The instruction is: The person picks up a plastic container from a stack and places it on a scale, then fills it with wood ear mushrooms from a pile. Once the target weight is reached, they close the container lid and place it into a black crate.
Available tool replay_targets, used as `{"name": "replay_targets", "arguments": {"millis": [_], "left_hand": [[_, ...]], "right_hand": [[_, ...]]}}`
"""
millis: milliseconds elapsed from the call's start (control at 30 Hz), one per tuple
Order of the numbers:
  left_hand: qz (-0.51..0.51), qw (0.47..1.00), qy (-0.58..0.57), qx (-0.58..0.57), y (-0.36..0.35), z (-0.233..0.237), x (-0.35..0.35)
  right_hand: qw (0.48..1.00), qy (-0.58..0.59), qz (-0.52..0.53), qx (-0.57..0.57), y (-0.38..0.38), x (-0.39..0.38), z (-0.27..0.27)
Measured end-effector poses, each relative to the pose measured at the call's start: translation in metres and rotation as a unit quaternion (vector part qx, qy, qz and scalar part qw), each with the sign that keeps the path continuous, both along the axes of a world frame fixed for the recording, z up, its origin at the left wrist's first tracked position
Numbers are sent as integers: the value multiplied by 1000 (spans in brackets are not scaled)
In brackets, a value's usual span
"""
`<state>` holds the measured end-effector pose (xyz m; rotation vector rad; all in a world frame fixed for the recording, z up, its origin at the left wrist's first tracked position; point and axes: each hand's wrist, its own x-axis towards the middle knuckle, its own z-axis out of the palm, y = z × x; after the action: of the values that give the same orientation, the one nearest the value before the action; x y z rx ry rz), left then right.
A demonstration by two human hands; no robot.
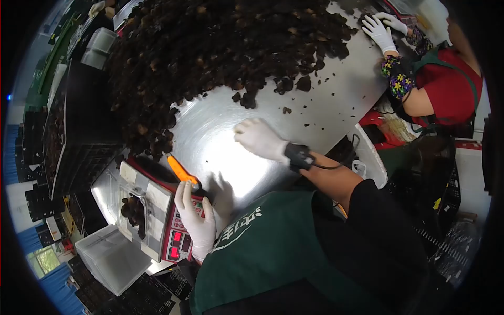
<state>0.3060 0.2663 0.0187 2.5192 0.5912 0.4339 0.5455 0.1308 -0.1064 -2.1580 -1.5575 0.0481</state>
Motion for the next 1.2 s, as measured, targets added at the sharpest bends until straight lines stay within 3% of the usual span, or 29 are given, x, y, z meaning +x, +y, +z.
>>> {"name": "replay_targets", "arguments": {"millis": [33,67,133,167,433,500,600,767,833,933,1100,1133,1167,1200], "left_hand": [[8,999,17,-45,-5,-4,2],[-7,998,19,-52,-7,-10,4],[-38,997,30,-62,-8,-22,5],[-55,996,35,-65,-9,-27,8],[-128,982,76,-114,-13,-40,23],[-126,981,81,-126,-13,-42,19],[-143,984,64,-83,-10,-48,15],[-162,979,76,-100,-14,-46,16],[-162,976,89,-112,-16,-45,16],[-169,974,91,-117,-15,-44,13],[-151,972,105,-144,-10,-47,6],[-151,973,102,-142,-9,-47,6],[-151,973,102,-143,-10,-48,7],[-151,972,102,-145,-10,-49,7]], "right_hand": [[996,49,-67,-32,-21,14,-10],[967,179,-175,-51,-48,26,14],[970,0,-238,45,-104,36,15],[966,-15,-249,68,-125,39,15],[917,-7,-369,151,-212,31,10],[895,-38,-414,160,-243,27,6],[828,44,-504,241,-256,22,22],[890,-48,-421,171,-178,23,19],[915,6,-379,136,-135,15,21],[942,-50,-330,-29,-112,25,3],[860,-224,-443,115,-230,48,-20],[858,-175,-476,78,-266,50,-32],[797,-187,-573,-30,-271,43,-5],[796,-227,-553,-93,-301,49,-17]]}}
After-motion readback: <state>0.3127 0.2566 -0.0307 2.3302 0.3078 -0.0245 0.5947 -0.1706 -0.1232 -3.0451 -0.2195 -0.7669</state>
